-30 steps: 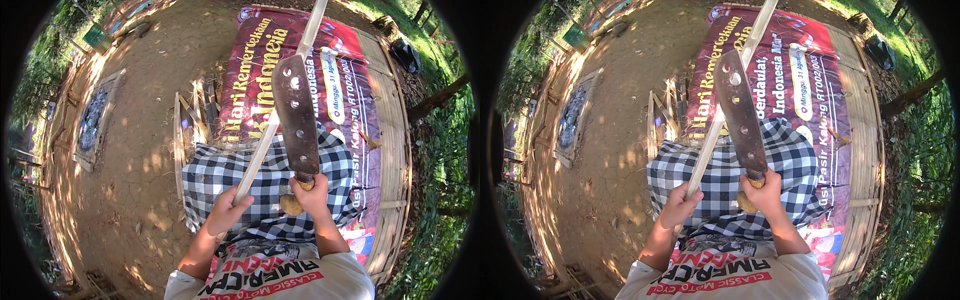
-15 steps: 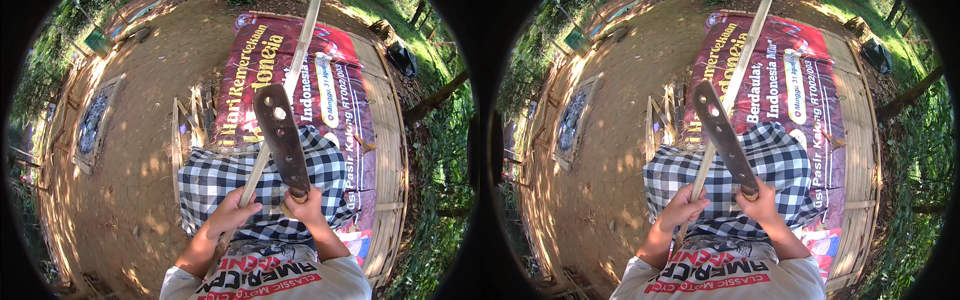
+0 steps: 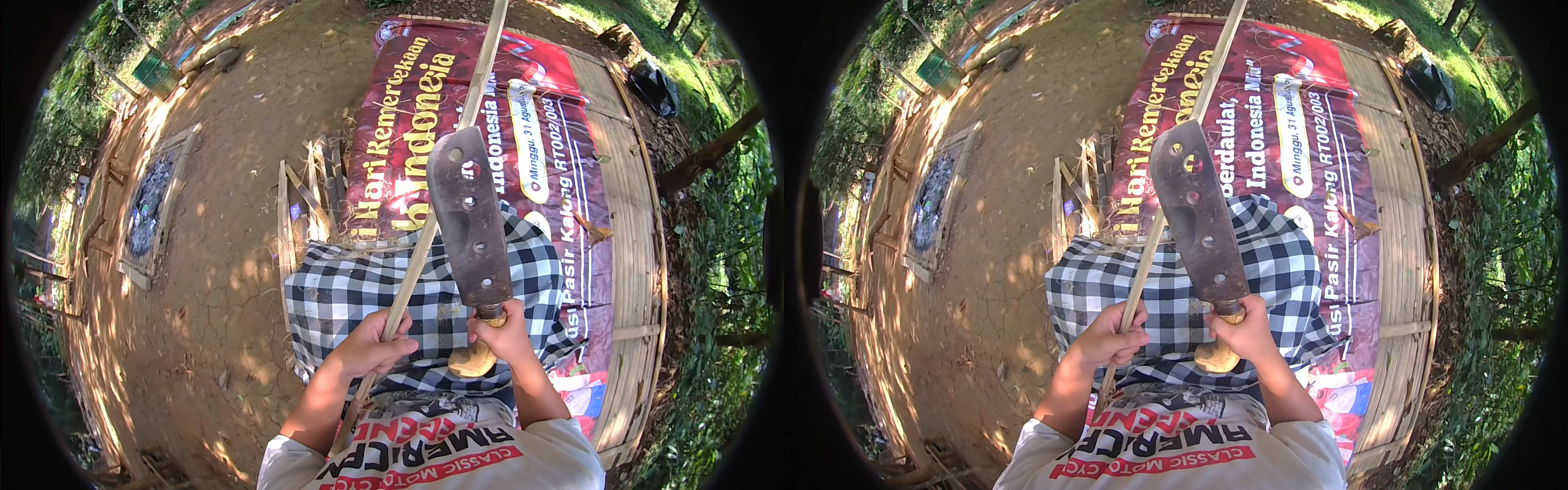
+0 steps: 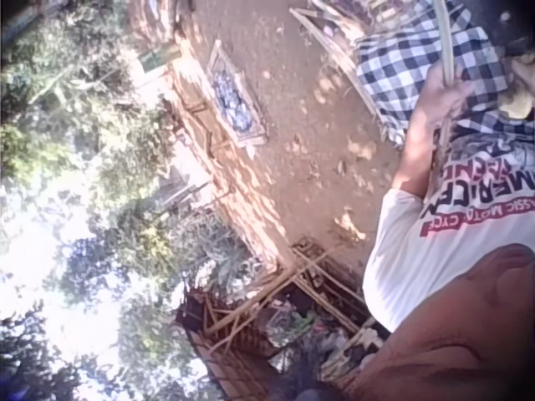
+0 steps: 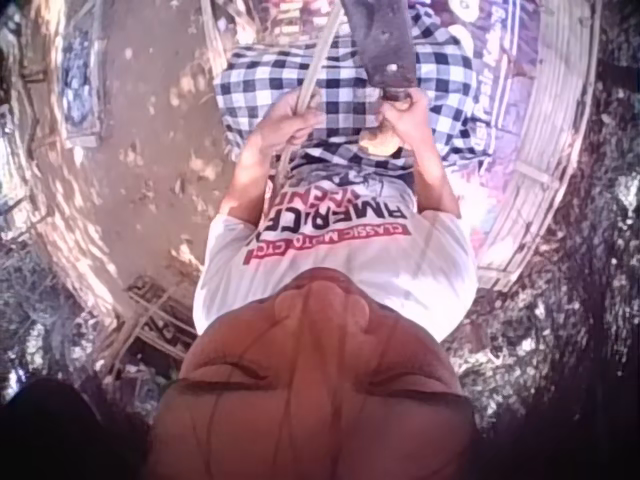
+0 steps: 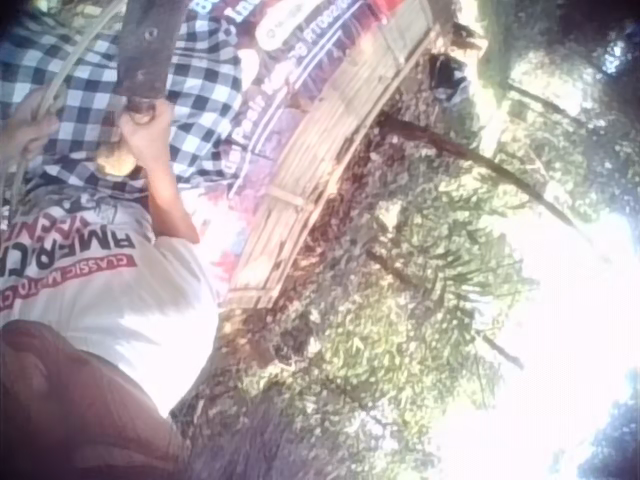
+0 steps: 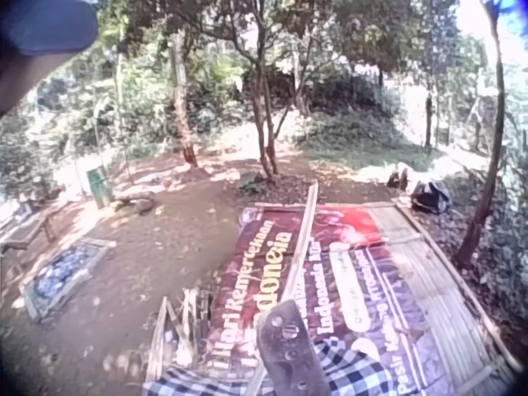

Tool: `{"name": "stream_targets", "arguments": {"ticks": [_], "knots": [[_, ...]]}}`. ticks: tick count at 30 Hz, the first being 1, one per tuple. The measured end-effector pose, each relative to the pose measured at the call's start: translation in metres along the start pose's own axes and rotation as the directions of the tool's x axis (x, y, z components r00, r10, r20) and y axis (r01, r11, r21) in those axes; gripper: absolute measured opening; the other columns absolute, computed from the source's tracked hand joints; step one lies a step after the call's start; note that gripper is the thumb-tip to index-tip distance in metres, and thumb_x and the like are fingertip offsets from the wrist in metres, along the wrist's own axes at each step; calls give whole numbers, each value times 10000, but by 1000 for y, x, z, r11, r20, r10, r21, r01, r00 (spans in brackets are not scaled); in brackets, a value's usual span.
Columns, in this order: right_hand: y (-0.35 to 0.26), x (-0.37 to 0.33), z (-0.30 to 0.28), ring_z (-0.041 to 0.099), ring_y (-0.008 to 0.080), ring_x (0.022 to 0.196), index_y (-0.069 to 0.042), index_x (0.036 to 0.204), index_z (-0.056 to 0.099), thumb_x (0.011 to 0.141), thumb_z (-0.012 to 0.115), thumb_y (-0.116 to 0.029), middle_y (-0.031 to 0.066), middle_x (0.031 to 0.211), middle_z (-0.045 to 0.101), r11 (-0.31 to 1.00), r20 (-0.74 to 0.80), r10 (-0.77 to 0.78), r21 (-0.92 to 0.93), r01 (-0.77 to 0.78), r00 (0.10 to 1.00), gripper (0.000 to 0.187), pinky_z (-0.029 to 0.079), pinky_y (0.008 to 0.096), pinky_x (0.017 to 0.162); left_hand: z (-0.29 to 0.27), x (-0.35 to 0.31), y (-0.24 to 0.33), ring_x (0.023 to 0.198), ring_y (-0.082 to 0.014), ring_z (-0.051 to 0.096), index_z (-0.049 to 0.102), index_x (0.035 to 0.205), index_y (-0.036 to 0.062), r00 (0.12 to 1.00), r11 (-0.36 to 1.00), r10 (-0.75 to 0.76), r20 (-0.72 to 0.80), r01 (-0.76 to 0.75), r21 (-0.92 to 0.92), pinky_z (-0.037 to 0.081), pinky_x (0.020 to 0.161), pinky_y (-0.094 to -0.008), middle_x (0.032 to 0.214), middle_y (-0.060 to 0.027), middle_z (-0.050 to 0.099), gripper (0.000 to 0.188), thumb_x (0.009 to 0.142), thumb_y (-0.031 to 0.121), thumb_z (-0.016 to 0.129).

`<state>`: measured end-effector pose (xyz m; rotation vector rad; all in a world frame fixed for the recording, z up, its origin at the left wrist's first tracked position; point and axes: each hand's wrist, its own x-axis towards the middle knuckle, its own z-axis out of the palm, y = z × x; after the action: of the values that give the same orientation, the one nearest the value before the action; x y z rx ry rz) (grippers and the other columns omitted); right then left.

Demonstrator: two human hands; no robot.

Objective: The person whittles a thin wooden stick using a large knife, shaving off layers of wood while holding the stick in their other hand.

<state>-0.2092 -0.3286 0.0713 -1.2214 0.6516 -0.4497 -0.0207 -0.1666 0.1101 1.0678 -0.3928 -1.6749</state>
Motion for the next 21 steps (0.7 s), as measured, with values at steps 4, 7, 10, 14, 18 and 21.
{"name": "stream_targets", "arguments": {"ticks": [4, 7, 10, 14, 18, 21], "knots": [[-1, -3, -3, 608, 140, 554, 19, 776, 577, 736, 626, 67, 56, 661, 604, 995, 20, 44, 92, -46, 999, 79, 485, 276, 532, 2, 4, -1, 383, -16, 282, 351, 901, 112, 1000, 1000, -7, 28, 6, 31, 190, 342, -214, 568, 61, 331, 269, 902, 3, 597], [0, -3, -7, 606, 141, 552, 23, 794, 571, 732, 623, 72, 61, 653, 600, 999, 80, 39, -16, -38, 996, 95, 483, 276, 527, 1, 3, -3, 379, -16, 283, 352, 903, 107, 1000, 1000, -14, 3, 14, 26, 194, 338, -217, 566, 58, 337, 270, 900, -3, 598], [5, 1, -14, 604, 138, 549, 26, 791, 570, 728, 624, 70, 60, 647, 600, 998, 71, 48, 37, -51, 996, 94, 481, 274, 523, 1, 3, -1, 377, -17, 288, 357, 902, 104, 1000, 997, 1, -15, 0, 82, 200, 337, -215, 565, 55, 347, 267, 899, 0, 603], [5, -1, -13, 606, 141, 546, 28, 785, 572, 726, 620, 74, 63, 643, 601, 989, 69, 107, 92, -113, 992, 89, 485, 272, 524, 3, 5, 2, 375, -18, 296, 365, 894, 101, 999, 981, -32, -28, 36, 192, 211, 338, -209, 569, 53, 366, 264, 896, 19, 615], [5, 0, -21, 607, 150, 542, 27, 798, 568, 731, 610, 82, 68, 640, 600, 992, 101, 117, 34, -121, 988, 96, 485, 274, 524, 1, 5, -1, 374, -19, 303, 369, 883, 100, 998, 980, -24, -50, 33, 198, 225, 338, -207, 561, 63, 367, 280, 885, 32, 640], [11, 0, -18, 609, 152, 541, 27, 799, 566, 733, 604, 82, 71, 639, 600, 982, 44, 119, 143, -124, 992, 93, 484, 275, 521, 2, 6, -1, 375, -17, 312, 373, 881, 100, 998, 976, -25, -64, 38, 215, 232, 338, -206, 555, 68, 364, 293, 876, 39, 659]]}}
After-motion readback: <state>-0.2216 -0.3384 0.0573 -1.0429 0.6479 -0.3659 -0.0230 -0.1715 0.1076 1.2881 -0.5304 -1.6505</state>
